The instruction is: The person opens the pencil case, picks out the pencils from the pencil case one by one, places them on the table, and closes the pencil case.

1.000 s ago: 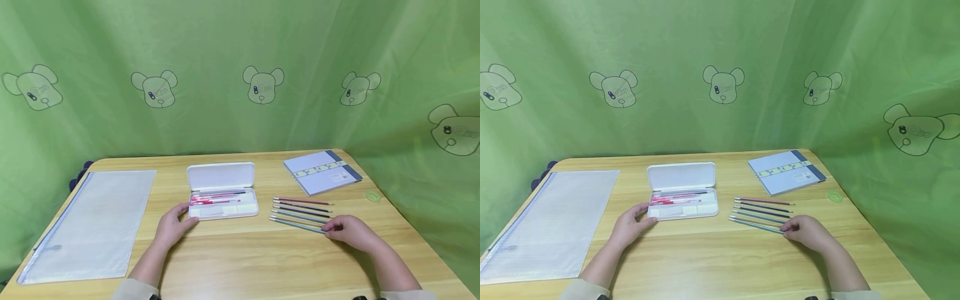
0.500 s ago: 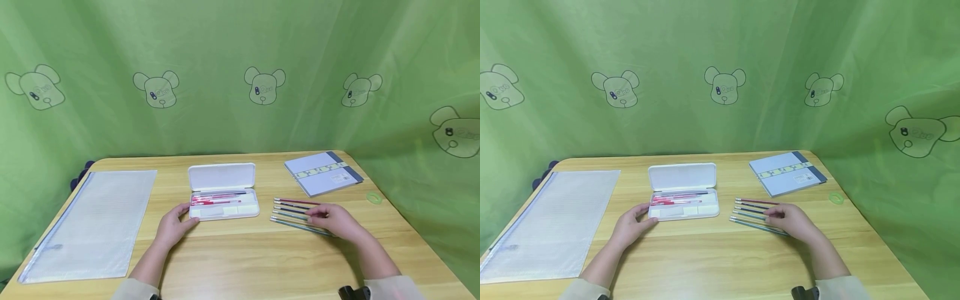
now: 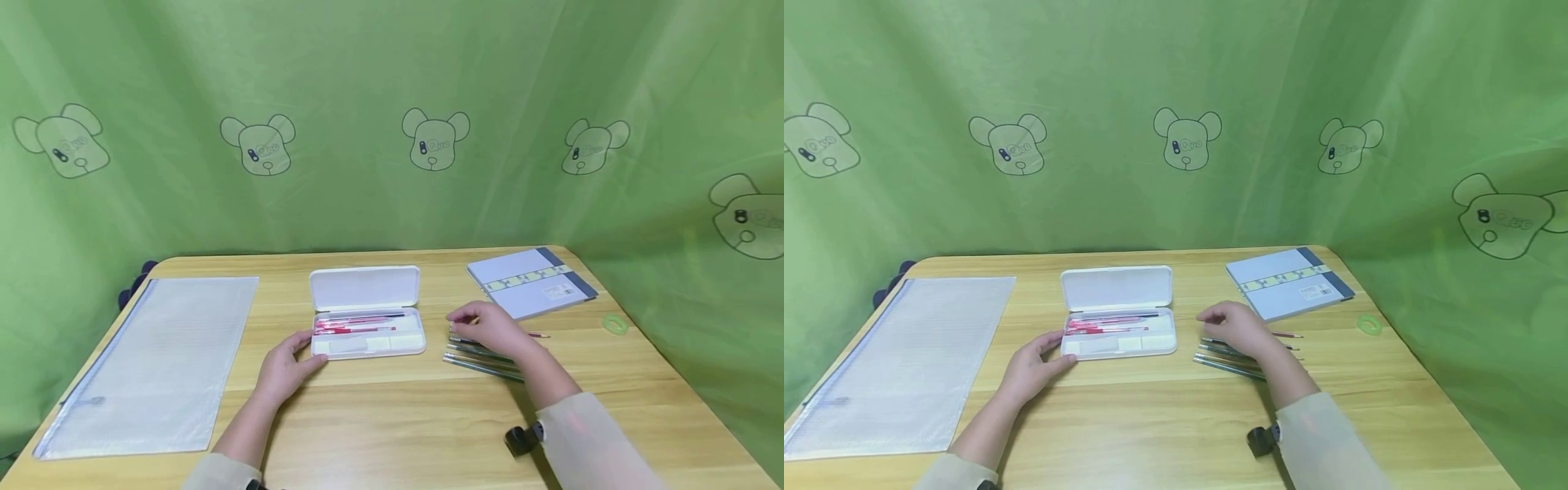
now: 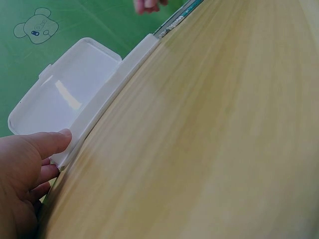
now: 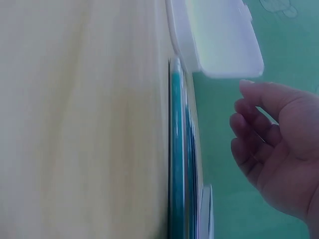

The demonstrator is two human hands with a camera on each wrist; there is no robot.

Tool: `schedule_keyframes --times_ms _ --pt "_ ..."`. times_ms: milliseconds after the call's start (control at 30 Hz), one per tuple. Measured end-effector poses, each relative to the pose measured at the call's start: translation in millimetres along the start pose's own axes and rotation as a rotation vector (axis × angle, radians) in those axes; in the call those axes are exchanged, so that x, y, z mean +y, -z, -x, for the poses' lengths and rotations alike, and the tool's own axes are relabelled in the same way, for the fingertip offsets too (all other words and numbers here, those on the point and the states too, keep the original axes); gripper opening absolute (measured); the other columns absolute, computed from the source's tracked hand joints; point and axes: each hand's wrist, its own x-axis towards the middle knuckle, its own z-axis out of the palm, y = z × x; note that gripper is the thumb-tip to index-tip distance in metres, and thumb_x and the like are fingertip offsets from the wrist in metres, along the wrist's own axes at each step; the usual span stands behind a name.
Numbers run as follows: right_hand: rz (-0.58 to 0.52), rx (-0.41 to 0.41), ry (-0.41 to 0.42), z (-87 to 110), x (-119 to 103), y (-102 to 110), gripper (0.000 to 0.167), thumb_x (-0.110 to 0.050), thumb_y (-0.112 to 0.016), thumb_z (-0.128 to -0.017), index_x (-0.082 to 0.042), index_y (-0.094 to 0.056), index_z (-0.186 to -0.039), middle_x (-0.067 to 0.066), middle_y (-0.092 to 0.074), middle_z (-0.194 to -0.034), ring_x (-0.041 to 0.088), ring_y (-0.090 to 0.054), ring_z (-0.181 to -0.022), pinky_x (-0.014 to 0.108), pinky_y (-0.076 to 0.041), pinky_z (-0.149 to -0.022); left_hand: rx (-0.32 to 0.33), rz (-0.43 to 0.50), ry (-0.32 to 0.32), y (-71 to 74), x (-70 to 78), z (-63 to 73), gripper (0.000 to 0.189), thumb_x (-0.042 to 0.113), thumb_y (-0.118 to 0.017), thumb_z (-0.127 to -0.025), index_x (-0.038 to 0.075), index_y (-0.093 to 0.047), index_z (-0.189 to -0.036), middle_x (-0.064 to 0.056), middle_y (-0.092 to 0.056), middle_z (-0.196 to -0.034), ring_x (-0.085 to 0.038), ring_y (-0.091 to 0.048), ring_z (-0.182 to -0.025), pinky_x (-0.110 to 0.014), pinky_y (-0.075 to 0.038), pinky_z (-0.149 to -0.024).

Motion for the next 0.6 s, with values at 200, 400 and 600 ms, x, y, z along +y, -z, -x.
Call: schedule_keyframes --times_ms 200,400,600 --pt "-0.023 -0.001 0.046 -23.0 -22 -17 0.024 -0.013 -0.067 -0.09 -0.005 -0.072 -0.112 0.009 -0.072 -0.104 0.02 -0.063 -0.095 0.034 -0.055 -0.082 0.001 0.004 0.004 0.4 0.7 0.7 0.057 0.023 -0.075 -0.085 0.001 -0.056 -0.134 -0.018 -0.059 -0.137 -0.037 -0.046 -0.137 -0.053 -0.032 -0.118" --pt "-0.059 -0.021 0.026 -42.7 -44 -35 0.024 -0.013 -0.067 -0.09 -0.006 -0.072 -0.113 0.008 -0.07 -0.104 0.019 -0.061 -0.094 0.033 -0.054 -0.082 0.005 -0.003 0.001 1.5 0.3 0.3 0.057 0.023 -0.075 -0.085 0.001 -0.056 -0.134 -0.017 -0.06 -0.136 -0.037 -0.046 -0.137 -0.053 -0.032 -0.118" --pt "-0.019 -0.042 0.012 -59.4 -58 -53 0.023 -0.011 -0.066 -0.091 -0.008 -0.073 -0.113 0.007 -0.069 -0.107 0.02 -0.061 -0.099 0.04 -0.053 -0.094 0.004 -0.003 0.002 1.0 0.5 0.0 0.057 0.024 -0.075 -0.085 0.002 -0.056 -0.134 -0.017 -0.06 -0.136 -0.037 -0.046 -0.137 -0.053 -0.032 -0.118"
